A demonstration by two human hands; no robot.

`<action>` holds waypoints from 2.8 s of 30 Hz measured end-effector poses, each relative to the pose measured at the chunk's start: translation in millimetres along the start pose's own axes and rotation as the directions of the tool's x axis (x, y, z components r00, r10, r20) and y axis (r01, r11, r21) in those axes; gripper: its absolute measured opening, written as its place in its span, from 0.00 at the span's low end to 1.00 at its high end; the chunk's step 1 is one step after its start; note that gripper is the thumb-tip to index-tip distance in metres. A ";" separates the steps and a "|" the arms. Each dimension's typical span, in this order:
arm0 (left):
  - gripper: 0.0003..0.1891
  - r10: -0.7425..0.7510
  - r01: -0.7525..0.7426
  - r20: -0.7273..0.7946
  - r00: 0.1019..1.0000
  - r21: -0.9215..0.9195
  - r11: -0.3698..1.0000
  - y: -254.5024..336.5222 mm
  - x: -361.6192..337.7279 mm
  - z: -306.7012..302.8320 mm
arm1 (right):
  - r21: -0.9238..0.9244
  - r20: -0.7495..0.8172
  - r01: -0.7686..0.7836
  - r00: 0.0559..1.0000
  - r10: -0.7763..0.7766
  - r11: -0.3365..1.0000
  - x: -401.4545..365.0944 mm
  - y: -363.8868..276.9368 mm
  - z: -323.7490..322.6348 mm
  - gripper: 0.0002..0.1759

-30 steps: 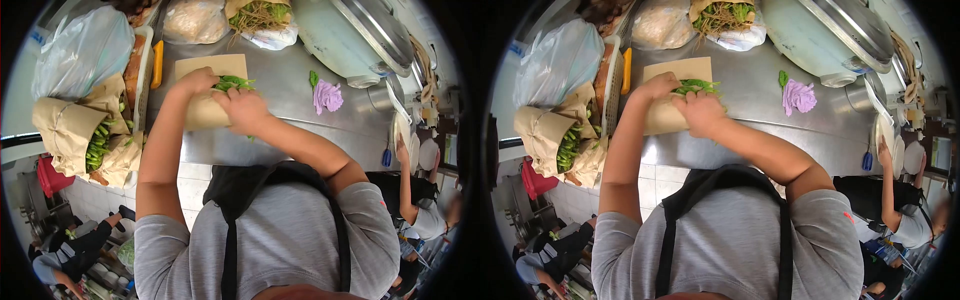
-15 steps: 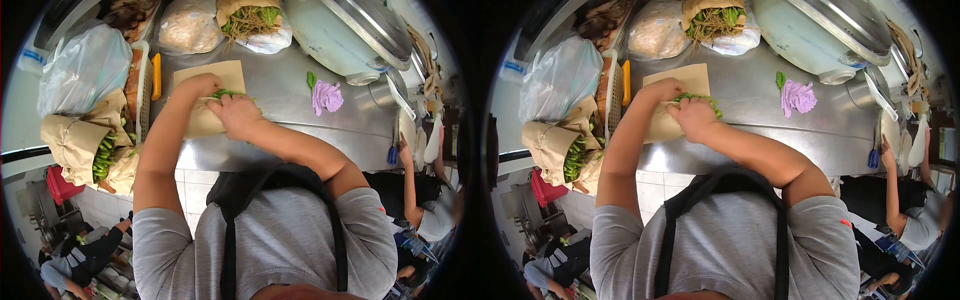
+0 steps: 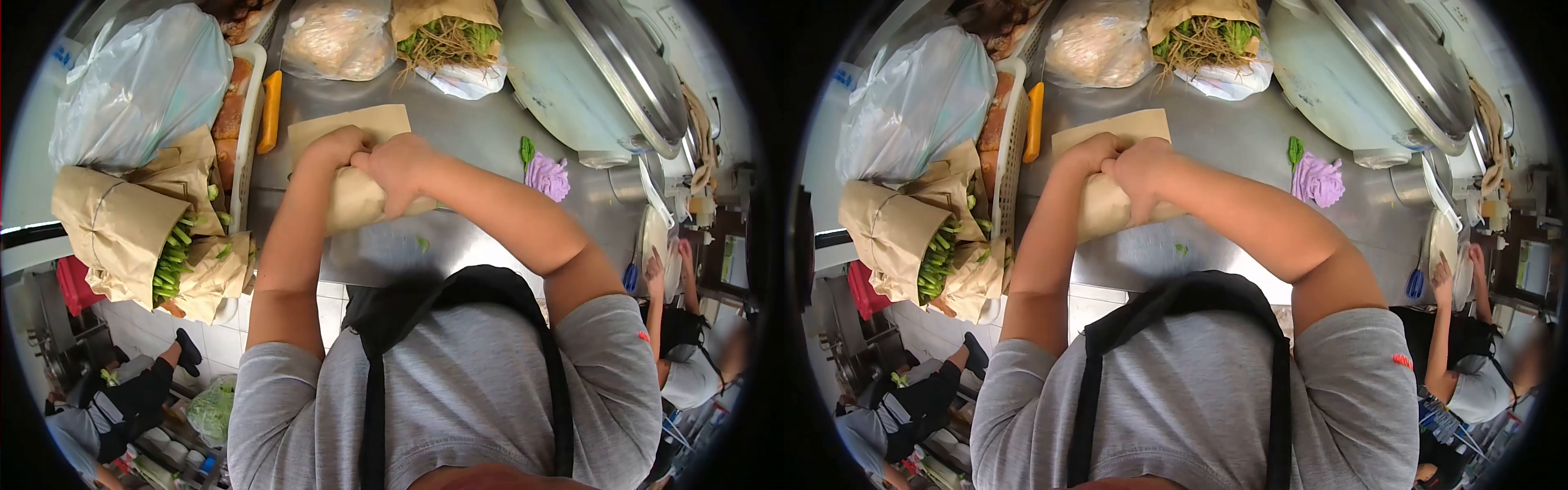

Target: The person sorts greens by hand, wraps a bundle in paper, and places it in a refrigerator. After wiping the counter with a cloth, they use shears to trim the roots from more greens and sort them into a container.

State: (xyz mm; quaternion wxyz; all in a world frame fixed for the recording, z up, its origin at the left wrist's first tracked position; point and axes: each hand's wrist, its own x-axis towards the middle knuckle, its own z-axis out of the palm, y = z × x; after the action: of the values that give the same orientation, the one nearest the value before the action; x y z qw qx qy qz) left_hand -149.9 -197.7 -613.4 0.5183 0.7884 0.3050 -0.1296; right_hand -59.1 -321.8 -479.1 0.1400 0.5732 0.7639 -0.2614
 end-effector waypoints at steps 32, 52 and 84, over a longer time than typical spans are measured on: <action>0.06 0.039 0.150 -0.758 0.651 0.180 0.972 60.6 -57.2 1.6 | 0.270 0.032 0.124 0.990 -0.137 0.955 46.1 59.3 -5.0 0.52; 0.03 0.219 -0.076 -0.735 0.642 0.222 0.972 50.1 -69.9 7.1 | -0.046 -0.480 0.161 0.862 -0.163 0.986 8.4 31.7 15.0 0.40; 0.11 0.908 -0.135 -0.413 0.063 0.898 0.418 398.5 -120.3 -115.7 | 0.099 -0.642 -0.114 0.751 0.151 0.988 -136.6 93.4 88.8 0.31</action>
State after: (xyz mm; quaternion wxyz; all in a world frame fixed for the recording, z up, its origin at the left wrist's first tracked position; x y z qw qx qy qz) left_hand -11.6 -246.0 -206.9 -0.0613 0.8814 0.1115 0.4548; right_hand 63.4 -461.9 -504.4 -0.1298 0.6844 0.7152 -0.0571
